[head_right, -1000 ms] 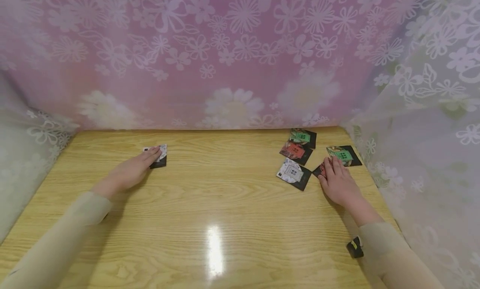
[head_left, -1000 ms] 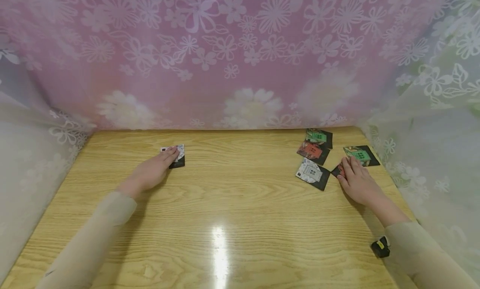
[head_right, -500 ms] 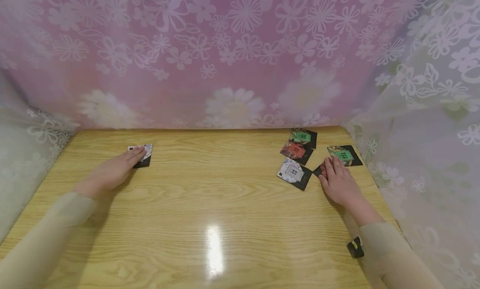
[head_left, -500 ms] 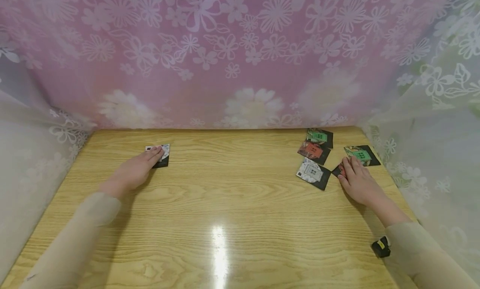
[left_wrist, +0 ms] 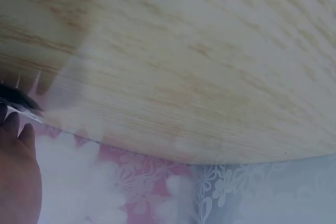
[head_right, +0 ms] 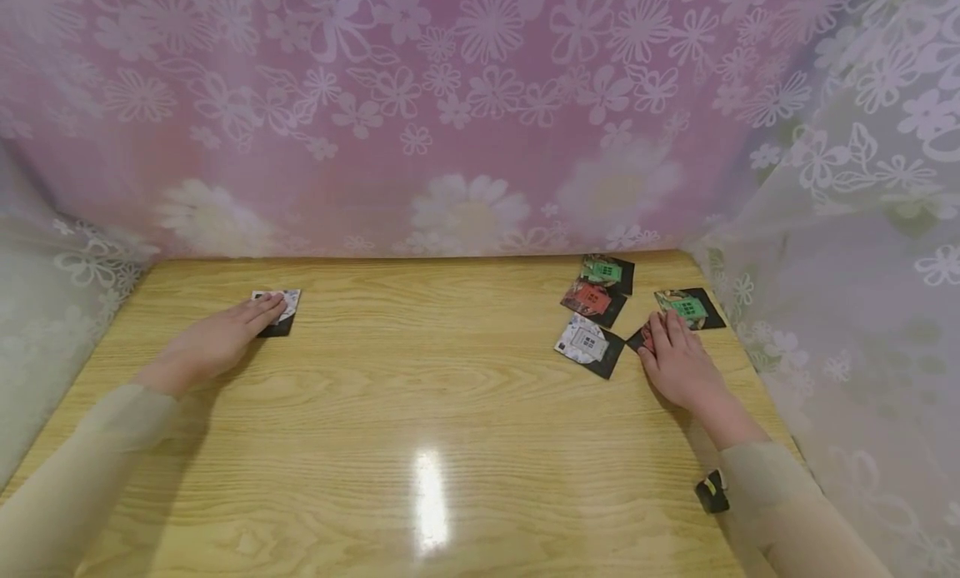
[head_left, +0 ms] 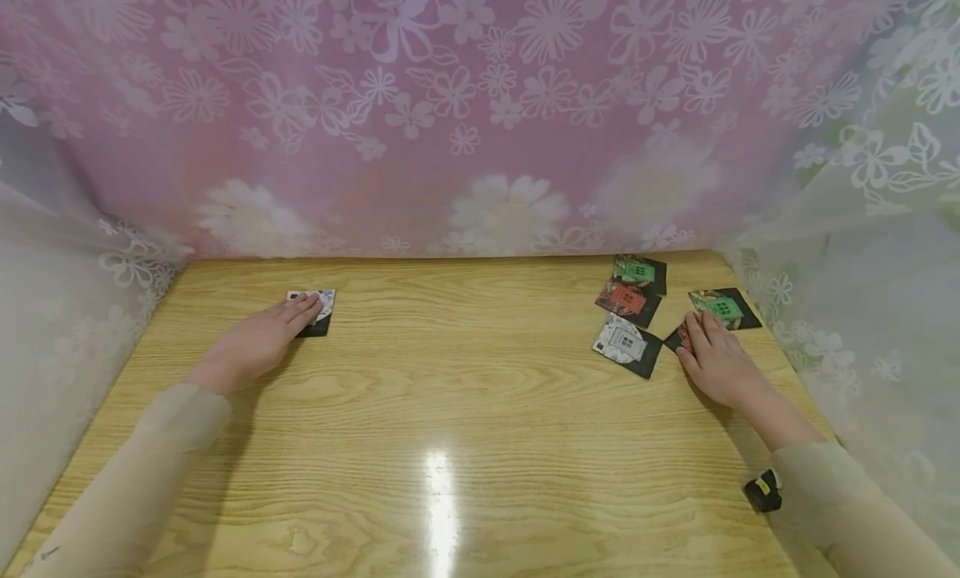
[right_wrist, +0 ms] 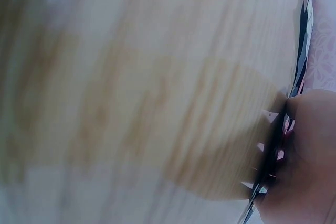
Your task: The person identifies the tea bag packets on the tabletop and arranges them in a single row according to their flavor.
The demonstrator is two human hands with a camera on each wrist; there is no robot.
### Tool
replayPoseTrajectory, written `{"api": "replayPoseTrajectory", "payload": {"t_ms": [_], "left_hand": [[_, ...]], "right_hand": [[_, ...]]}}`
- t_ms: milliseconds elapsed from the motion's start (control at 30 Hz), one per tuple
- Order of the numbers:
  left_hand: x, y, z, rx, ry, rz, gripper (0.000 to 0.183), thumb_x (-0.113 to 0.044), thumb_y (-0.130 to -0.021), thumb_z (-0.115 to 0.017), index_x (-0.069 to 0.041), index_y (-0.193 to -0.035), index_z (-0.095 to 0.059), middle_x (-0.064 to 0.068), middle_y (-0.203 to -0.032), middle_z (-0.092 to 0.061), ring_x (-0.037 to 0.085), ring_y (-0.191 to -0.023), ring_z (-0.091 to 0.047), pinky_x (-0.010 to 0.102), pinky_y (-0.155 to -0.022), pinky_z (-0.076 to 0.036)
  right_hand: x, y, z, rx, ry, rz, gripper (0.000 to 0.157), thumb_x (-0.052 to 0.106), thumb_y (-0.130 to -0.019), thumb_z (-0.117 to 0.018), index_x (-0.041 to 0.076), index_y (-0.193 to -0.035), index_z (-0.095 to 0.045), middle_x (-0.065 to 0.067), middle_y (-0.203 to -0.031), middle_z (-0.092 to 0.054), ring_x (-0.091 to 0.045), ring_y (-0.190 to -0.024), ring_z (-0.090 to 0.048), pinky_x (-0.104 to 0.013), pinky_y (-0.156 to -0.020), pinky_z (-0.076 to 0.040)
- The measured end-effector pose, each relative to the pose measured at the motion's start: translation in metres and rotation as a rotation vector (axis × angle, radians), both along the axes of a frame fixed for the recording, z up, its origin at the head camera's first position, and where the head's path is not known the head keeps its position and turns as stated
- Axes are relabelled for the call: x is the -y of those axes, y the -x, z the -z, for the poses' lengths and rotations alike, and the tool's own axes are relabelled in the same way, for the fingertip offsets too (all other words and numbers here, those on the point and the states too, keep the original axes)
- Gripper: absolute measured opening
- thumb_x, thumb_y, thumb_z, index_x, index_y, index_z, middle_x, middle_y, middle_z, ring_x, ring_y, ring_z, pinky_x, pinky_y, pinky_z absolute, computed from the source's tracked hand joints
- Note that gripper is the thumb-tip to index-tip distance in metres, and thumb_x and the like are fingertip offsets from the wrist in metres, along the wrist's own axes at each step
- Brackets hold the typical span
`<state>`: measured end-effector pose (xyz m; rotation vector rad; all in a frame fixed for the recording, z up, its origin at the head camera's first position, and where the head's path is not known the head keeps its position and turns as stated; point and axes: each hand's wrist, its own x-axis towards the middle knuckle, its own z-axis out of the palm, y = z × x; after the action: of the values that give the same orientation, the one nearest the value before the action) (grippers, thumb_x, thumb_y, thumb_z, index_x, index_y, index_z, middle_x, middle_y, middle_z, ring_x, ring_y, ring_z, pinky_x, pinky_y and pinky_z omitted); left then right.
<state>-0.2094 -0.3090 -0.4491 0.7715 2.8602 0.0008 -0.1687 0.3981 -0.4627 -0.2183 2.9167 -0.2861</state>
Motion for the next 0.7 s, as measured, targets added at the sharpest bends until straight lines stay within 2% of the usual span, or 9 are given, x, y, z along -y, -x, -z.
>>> {"api": "replayPoseTrajectory", "payload": {"t_ms": [200, 433, 600, 700], "left_hand": [[-0.002, -0.001, -0.004, -0.050, 0.028, 0.037, 0.055, -0.003, -0.114, -0.033, -0.004, -0.169, -0.026, 0.023, -0.175, -0.023, 0.046, -0.160, -0.027, 0.061, -0.132, -0.029], [-0.010, 0.004, -0.008, -0.103, 0.044, 0.083, 0.060, -0.015, -0.111, -0.052, -0.002, -0.166, -0.032, 0.025, -0.172, -0.031, 0.046, -0.158, -0.033, 0.061, -0.130, -0.034], [-0.023, 0.008, -0.008, -0.078, 0.046, 0.068, 0.064, -0.031, -0.113, -0.050, -0.003, -0.168, -0.030, 0.023, -0.174, -0.028, 0.045, -0.160, -0.028, 0.062, -0.132, -0.031], [-0.035, 0.010, -0.008, -0.075, 0.035, 0.082, 0.066, -0.034, -0.114, -0.050, -0.003, -0.168, -0.029, 0.022, -0.175, -0.026, 0.044, -0.161, -0.027, 0.062, -0.132, -0.029]], "right_hand": [[0.000, -0.001, -0.003, 0.005, -0.004, -0.002, 0.071, 0.033, -0.118, -0.031, -0.015, -0.164, -0.006, -0.048, -0.167, 0.001, -0.064, -0.156, -0.001, -0.078, -0.127, -0.012], [0.002, -0.002, -0.005, 0.016, 0.004, -0.001, 0.072, 0.033, -0.118, -0.032, -0.015, -0.164, -0.006, -0.047, -0.167, 0.002, -0.064, -0.156, -0.001, -0.078, -0.127, -0.012], [-0.002, -0.001, -0.001, 0.016, 0.026, -0.004, 0.074, 0.039, -0.118, -0.029, -0.012, -0.166, -0.004, -0.046, -0.167, 0.004, -0.064, -0.156, 0.001, -0.079, -0.126, -0.011], [-0.002, -0.001, -0.001, 0.014, 0.030, -0.005, 0.074, 0.039, -0.118, -0.029, -0.012, -0.166, -0.004, -0.046, -0.167, 0.004, -0.064, -0.156, 0.000, -0.079, -0.126, -0.011]]}}
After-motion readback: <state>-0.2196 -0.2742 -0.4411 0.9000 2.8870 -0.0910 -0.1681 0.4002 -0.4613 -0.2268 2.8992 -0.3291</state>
